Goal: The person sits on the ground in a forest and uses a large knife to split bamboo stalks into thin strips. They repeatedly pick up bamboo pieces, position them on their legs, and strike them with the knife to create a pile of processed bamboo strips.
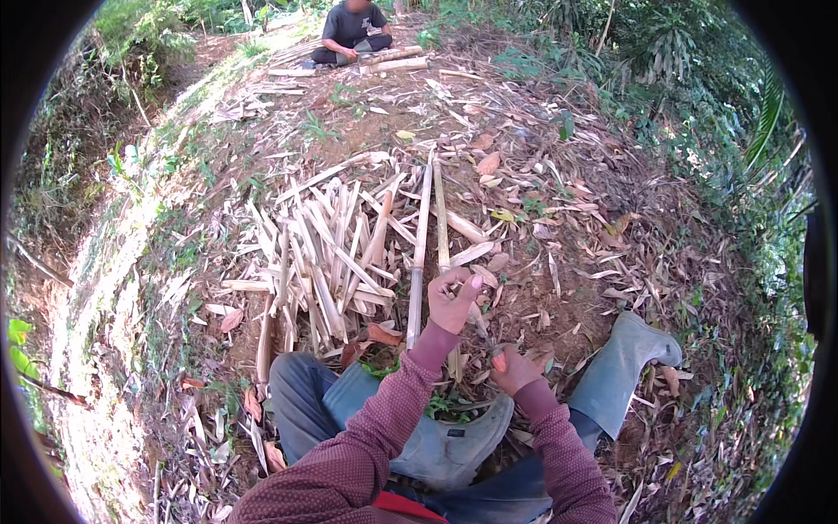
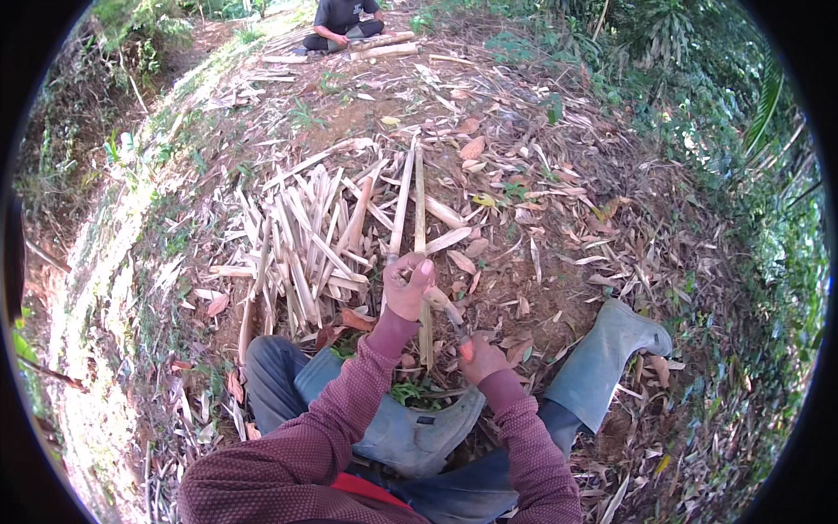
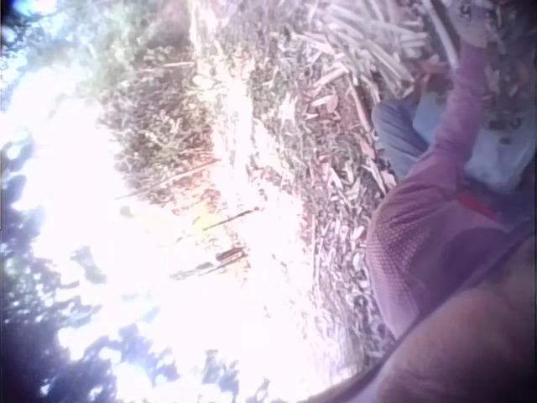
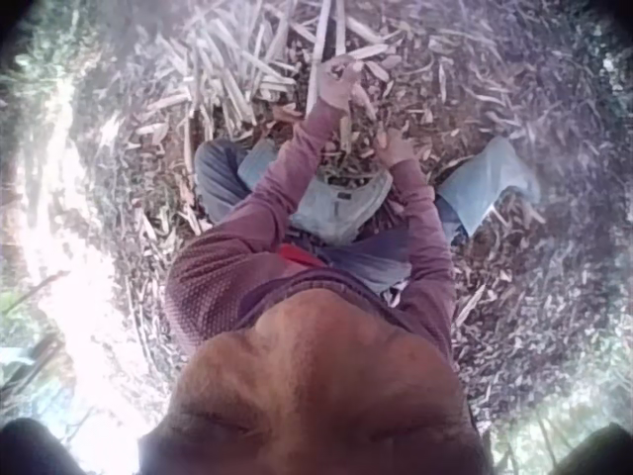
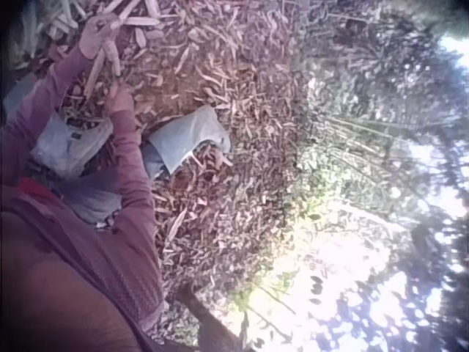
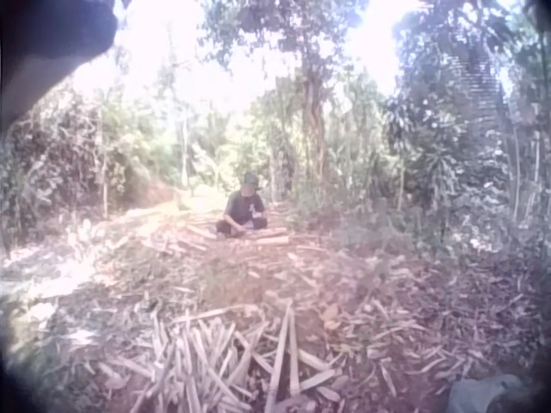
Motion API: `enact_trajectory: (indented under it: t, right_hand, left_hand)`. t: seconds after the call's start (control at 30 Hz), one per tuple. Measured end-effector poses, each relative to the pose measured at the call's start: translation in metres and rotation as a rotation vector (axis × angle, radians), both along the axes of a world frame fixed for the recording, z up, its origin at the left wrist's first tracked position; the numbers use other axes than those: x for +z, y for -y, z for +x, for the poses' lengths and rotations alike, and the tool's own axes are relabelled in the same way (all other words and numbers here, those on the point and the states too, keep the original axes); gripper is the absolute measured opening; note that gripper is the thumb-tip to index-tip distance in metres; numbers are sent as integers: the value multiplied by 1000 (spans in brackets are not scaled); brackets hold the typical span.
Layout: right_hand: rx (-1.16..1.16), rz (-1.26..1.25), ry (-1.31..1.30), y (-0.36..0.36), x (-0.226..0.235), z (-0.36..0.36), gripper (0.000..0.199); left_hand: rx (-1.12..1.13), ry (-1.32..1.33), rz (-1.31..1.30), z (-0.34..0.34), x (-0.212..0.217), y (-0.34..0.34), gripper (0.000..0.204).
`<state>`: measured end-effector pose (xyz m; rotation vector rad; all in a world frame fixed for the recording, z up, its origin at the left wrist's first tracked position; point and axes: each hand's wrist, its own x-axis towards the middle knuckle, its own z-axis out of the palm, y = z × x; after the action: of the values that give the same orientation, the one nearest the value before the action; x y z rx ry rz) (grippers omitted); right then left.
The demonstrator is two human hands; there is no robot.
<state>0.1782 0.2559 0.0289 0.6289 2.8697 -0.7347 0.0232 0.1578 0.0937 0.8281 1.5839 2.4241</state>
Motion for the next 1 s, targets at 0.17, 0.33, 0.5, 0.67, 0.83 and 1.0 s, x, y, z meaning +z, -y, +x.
enact_trajectory:
  t: [0.17, 0.33, 0.5, 0.67, 0.83, 1.0]
  right_hand:
    - [-82, -621, 113, -16, -12, 2, 46]
    - [-6, -644, 122, -12, 12, -11, 42]
    - [25, -210, -48, -10, -7, 0, 44]
    - [-21, 48, -124, 7, 2, 14, 46]
    - [-118, 45, -183, 26, 38, 17, 43]
    - [-299, 127, -57, -24, -18, 29, 43]
  left_hand:
    - [193, 29, 62, -1, -15, -2, 36]
    - [221, 72, 160, -7, -8, 13, 38]
    - [221, 113, 109, -1, 6, 2, 37]
    - [214, -2, 325, 4, 10, 10, 39]
    - [171, -116, 466, 9, 55, 30, 41]
    - [309, -351, 713, 4, 147, 96, 47]
